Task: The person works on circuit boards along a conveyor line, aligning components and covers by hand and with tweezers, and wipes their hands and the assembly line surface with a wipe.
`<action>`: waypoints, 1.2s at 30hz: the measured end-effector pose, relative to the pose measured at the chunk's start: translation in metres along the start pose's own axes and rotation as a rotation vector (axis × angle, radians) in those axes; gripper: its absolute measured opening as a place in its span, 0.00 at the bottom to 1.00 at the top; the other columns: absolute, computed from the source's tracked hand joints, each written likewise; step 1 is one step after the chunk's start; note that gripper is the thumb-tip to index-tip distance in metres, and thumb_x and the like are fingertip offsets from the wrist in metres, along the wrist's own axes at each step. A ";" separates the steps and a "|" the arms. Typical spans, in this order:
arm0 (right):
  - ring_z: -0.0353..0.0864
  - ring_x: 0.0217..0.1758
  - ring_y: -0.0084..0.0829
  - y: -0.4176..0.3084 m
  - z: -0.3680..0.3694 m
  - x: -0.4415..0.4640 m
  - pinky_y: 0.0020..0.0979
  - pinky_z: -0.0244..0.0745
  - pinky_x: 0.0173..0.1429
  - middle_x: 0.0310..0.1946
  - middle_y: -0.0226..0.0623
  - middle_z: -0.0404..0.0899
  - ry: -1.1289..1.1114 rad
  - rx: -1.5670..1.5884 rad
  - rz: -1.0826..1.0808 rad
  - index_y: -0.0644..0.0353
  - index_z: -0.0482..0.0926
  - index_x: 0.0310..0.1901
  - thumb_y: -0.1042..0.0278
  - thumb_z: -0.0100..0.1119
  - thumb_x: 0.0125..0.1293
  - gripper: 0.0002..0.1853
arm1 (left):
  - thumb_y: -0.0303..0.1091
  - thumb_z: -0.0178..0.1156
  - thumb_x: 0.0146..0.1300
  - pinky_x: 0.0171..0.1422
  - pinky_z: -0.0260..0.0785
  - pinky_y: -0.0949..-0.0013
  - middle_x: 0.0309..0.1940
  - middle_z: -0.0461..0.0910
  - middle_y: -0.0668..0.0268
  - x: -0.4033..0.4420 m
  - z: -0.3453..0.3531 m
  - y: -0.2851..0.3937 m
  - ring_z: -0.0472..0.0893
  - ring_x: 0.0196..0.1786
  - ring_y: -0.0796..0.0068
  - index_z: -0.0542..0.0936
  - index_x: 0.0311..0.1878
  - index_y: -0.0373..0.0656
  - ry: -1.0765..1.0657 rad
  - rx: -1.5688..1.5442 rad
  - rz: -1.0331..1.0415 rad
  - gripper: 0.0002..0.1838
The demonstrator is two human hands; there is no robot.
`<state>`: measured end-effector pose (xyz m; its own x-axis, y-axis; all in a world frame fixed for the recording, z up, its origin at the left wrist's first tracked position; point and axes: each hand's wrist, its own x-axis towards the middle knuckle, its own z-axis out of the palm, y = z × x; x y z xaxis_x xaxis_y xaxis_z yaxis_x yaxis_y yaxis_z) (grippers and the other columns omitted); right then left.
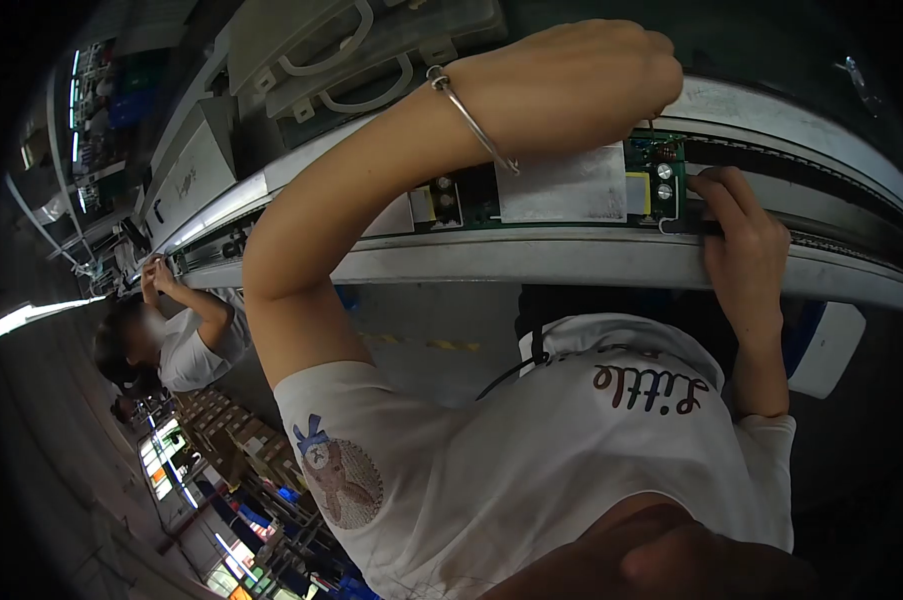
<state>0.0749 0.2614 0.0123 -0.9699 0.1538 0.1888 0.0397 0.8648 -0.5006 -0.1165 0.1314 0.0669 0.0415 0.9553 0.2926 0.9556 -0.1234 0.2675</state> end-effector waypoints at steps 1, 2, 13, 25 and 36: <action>0.80 0.29 0.35 0.000 -0.001 0.000 0.34 0.73 0.32 0.37 0.33 0.75 -0.010 -0.007 0.007 0.61 0.78 0.40 0.88 0.53 0.42 0.20 | 0.26 0.59 0.53 0.42 0.73 0.65 0.30 0.80 0.57 0.002 0.000 -0.004 0.81 0.36 0.61 0.81 0.27 0.35 -0.074 -0.086 -0.131 0.05; 0.80 0.29 0.35 0.000 -0.002 0.000 0.34 0.73 0.32 0.37 0.33 0.75 0.006 -0.013 0.003 0.61 0.78 0.40 0.88 0.53 0.42 0.20 | 0.26 0.59 0.53 0.41 0.73 0.65 0.30 0.80 0.58 0.001 -0.001 -0.008 0.81 0.35 0.60 0.82 0.28 0.35 -0.110 -0.120 -0.188 0.05; 0.60 0.21 0.12 -0.028 -0.038 0.026 0.16 0.49 0.24 0.33 0.27 0.80 0.180 0.767 0.256 0.59 0.82 0.43 0.78 0.65 0.53 0.13 | 0.28 0.62 0.59 0.38 0.67 0.79 0.30 0.77 0.70 -0.025 -0.016 0.020 0.75 0.34 0.83 0.84 0.42 0.41 0.103 -0.814 -0.563 0.09; 0.57 0.22 0.10 -0.031 -0.027 0.021 0.16 0.48 0.25 0.27 0.26 0.77 0.255 0.846 0.151 0.64 0.83 0.34 0.78 0.63 0.57 0.03 | 0.25 0.66 0.54 0.43 0.72 0.80 0.35 0.80 0.66 -0.039 -0.017 0.055 0.77 0.34 0.83 0.83 0.43 0.38 0.314 -0.897 -0.520 0.12; 0.61 0.22 0.11 -0.015 -0.055 0.039 0.15 0.51 0.25 0.28 0.25 0.77 0.298 0.617 -0.005 0.63 0.82 0.36 0.75 0.63 0.58 0.05 | 0.23 0.67 0.51 0.43 0.70 0.76 0.39 0.81 0.61 -0.066 -0.003 0.076 0.78 0.38 0.75 0.81 0.48 0.38 0.489 -0.508 -0.499 0.18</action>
<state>0.0501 0.2810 0.0736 -0.8587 0.3521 0.3724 -0.1942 0.4489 -0.8722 -0.0476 0.0579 0.0705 -0.5903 0.7210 0.3629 0.5777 0.0634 0.8138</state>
